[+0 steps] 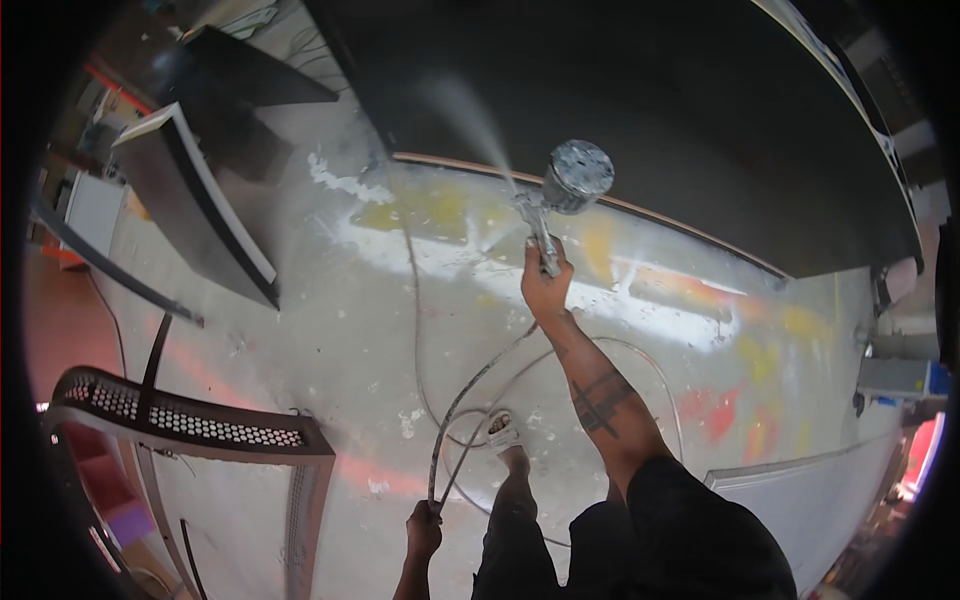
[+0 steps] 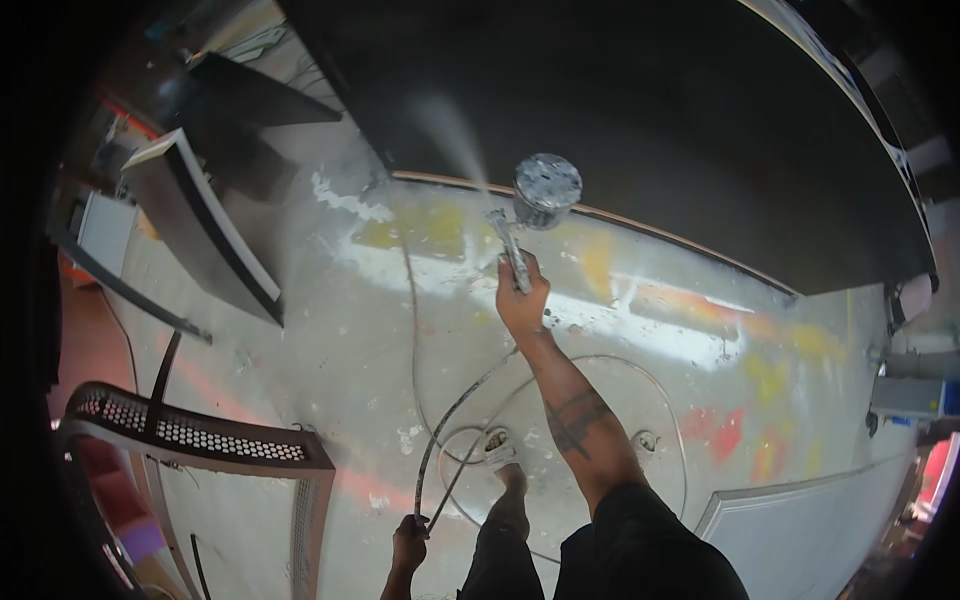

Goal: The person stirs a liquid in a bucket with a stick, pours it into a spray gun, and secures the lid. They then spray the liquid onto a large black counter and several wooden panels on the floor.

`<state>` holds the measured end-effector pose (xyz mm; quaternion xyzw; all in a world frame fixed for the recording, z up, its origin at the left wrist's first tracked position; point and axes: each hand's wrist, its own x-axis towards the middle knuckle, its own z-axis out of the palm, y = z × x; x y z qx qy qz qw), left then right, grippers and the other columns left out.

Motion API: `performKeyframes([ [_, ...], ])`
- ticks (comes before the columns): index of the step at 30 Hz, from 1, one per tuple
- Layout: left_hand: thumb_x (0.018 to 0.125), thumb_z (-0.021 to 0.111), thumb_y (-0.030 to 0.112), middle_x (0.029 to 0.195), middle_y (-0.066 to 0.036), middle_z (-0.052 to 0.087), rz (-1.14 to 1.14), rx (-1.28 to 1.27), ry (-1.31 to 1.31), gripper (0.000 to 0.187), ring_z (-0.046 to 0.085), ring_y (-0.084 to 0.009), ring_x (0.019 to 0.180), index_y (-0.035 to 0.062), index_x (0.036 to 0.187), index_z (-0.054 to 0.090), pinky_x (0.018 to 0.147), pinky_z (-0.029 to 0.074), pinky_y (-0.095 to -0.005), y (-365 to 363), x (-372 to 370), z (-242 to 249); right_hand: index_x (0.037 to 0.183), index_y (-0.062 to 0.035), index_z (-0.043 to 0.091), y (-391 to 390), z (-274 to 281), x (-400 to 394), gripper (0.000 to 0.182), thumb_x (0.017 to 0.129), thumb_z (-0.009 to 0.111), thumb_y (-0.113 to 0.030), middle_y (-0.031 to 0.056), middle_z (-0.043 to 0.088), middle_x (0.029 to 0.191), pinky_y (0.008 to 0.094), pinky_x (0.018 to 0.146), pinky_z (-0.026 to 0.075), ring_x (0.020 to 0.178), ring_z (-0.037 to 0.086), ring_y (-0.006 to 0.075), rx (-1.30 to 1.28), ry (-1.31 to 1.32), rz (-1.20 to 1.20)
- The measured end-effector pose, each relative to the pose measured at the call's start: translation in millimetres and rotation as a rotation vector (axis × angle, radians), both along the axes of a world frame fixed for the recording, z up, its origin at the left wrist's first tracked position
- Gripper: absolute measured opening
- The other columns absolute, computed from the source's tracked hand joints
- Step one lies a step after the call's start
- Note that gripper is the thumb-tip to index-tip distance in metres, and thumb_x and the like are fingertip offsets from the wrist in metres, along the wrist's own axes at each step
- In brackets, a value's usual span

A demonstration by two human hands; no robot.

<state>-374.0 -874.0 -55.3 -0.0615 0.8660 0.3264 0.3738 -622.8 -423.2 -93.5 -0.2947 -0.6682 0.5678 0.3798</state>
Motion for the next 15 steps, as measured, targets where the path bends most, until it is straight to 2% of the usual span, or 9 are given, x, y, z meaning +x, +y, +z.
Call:
performKeyframes([
  [4,0.097,0.047,0.006,0.07,-0.011,0.063,-0.1,0.0,0.034,0.015,0.064,-0.0227,0.065,0.0023,0.097,0.062,0.062,0.05,-0.035,23.1,1.1,-0.4,0.103,-0.0016,0.064,59.1,-4.7,76.4,0.015,0.094,0.065,-0.014,-0.0008,0.06,0.069,0.0227,0.057,0.042,0.061,0.052,0.0043,-0.036,0.009,-0.142],
  [5,0.097,0.047,0.005,0.07,-0.01,0.062,-0.119,-0.009,0.022,0.015,0.063,-0.0222,0.064,0.0025,0.097,0.062,0.061,0.05,-0.0349,29.8,2.4,0.2,0.1,-0.0015,0.063,74.3,-4.1,98.1,0.013,0.095,0.064,-0.014,-0.0041,0.056,0.067,0.0212,0.052,0.038,0.058,0.047,0.0019,-0.035,0.005,-0.172],
  [9,0.097,0.047,0.004,0.068,-0.008,0.06,-0.217,-0.003,0.03,0.014,0.062,-0.0209,0.063,0.003,0.099,0.061,0.061,0.049,-0.0348,64.9,10.3,-0.5,0.095,-0.0013,0.062,131.5,0.0,176.6,0.014,0.097,0.061,-0.015,-0.007,0.05,0.064,0.0209,0.049,0.032,0.056,0.042,0.0005,-0.046,0.084,-0.293],
  [15,0.096,0.05,0.005,0.068,-0.01,0.061,-0.368,-0.053,0.006,0.013,0.062,-0.0218,0.062,0.0036,0.099,0.062,0.06,0.049,-0.0366,146.7,35.6,8.5,0.095,-0.0003,0.061,220.9,3.4,298.1,0.014,0.097,0.061,-0.014,-0.0064,0.051,0.065,0.0218,0.05,0.034,0.058,0.043,0.0014,-0.087,0.091,-0.501],
])
